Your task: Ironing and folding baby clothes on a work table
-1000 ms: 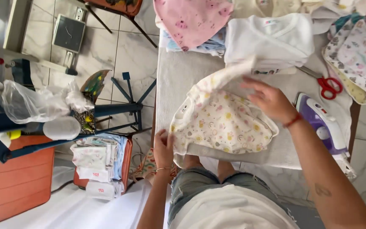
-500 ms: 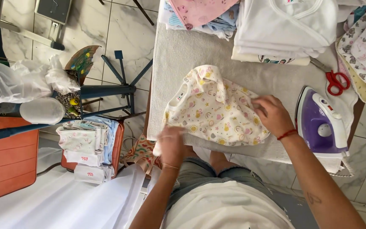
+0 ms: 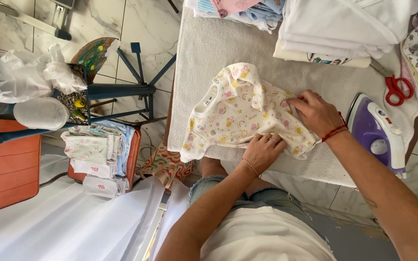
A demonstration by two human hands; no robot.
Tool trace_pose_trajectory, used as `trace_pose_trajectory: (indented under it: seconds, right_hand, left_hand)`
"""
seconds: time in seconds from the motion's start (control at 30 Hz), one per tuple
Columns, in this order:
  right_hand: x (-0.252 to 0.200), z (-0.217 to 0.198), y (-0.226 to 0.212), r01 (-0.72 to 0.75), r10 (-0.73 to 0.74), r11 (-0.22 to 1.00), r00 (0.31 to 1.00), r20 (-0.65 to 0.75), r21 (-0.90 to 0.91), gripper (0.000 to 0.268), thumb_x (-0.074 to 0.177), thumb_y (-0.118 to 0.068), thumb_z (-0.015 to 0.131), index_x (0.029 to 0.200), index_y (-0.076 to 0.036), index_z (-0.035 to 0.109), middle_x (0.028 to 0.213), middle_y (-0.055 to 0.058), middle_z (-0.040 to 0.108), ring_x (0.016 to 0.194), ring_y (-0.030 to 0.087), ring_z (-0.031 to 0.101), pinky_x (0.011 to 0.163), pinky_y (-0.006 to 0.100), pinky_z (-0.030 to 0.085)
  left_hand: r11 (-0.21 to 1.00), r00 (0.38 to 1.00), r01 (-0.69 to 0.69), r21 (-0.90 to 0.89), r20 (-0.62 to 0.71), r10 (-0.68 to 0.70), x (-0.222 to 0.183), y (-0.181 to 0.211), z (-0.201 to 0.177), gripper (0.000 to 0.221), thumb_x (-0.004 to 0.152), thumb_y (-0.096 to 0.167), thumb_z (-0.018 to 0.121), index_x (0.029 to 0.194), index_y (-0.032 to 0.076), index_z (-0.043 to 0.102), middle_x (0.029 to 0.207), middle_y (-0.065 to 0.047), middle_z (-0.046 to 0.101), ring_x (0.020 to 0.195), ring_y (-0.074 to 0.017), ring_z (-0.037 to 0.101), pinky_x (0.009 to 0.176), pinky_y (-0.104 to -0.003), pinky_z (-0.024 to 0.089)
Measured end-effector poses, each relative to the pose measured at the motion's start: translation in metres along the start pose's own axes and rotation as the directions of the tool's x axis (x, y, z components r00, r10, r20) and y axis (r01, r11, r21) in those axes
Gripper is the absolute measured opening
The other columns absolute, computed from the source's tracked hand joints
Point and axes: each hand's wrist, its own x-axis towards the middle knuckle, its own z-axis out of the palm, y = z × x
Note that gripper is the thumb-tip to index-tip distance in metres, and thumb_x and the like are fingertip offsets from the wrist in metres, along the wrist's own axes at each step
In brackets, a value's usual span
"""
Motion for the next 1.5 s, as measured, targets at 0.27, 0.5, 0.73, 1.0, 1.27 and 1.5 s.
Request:
trace_pose_trajectory:
  seconds: [0.27,0.5,0.73,1.0,1.27,1.5]
  right_hand:
    - [0.002,0.016,0.039,0.157,-0.163,0.974,0.986,-0.020,-0.166,0.010,0.082,-0.019,0.055,0.091,-0.020,0.057,0.087,-0.002,0.051,0.083,0.018,0.056,0.062,0.025,0.050]
    - [-0.009,-0.006,0.046,-0.067,0.069,0.997,0.996,-0.052,0.046,0.015,0.081,0.000,0.056,0.093,-0.006,0.062,0.090,0.005,0.058,0.076,0.021,0.057,0.057,0.033,0.047]
    - [-0.017,0.031,0.053,-0.204,0.205,0.957,0.979,0.013,0.206,0.026,0.078,-0.011,0.060,0.104,-0.015,0.058,0.090,0.005,0.047,0.089,0.025,0.054,0.079,0.035,0.046]
    - [-0.019,0.004,0.041,-0.308,0.306,0.902,0.950,0.056,0.303,0.021,0.077,-0.009,0.064,0.091,-0.007,0.049,0.083,0.012,0.045,0.079,0.031,0.054,0.066,0.038,0.045]
    - [-0.042,-0.021,0.030,-0.561,0.270,0.609,0.811,0.518,0.561,0.026,0.092,-0.022,0.041,0.105,-0.013,0.061,0.105,0.007,0.062,0.100,0.013,0.053,0.083,0.032,0.043]
    - [-0.007,-0.064,-0.004,-0.730,0.315,0.556,0.628,0.712,0.398,0.057,0.082,-0.017,0.042,0.135,-0.012,0.024,0.134,0.016,0.030,0.121,0.032,0.030,0.101,0.045,0.024]
  left_hand:
    - [0.970,0.996,-0.023,-0.240,0.083,0.044,-0.008,0.011,-0.066,0.010,0.087,0.029,0.043,0.086,0.020,0.045,0.071,0.002,0.050,0.066,-0.0145,0.057,0.062,-0.022,0.048]
    - [0.949,0.907,0.296,-0.108,0.344,-0.244,-0.020,0.002,-0.050,0.011,0.081,0.010,0.044,0.092,0.012,0.045,0.091,-0.010,0.050,0.075,-0.0301,0.050,0.055,-0.042,0.044]
    - [1.000,0.998,0.000,-0.009,-0.069,-0.001,0.022,0.017,-0.062,0.011,0.086,0.015,0.043,0.095,0.019,0.048,0.093,-0.005,0.051,0.081,-0.0205,0.054,0.068,-0.030,0.041]
    - [0.985,0.998,-0.005,-0.175,-0.055,-0.005,0.041,0.033,-0.029,0.008,0.085,0.015,0.045,0.089,0.020,0.048,0.089,-0.005,0.048,0.072,-0.0228,0.056,0.060,-0.033,0.045]
    - [0.964,0.946,0.145,-0.225,0.317,-0.069,0.020,0.037,-0.015,0.007,0.090,0.024,0.034,0.092,0.021,0.039,0.084,0.000,0.054,0.064,-0.0197,0.062,0.060,-0.031,0.049]
    - [0.965,0.920,0.207,-0.164,0.369,-0.134,0.025,0.039,-0.004,0.011,0.084,0.021,0.042,0.093,0.017,0.041,0.083,-0.006,0.050,0.075,-0.0280,0.060,0.064,-0.038,0.047]
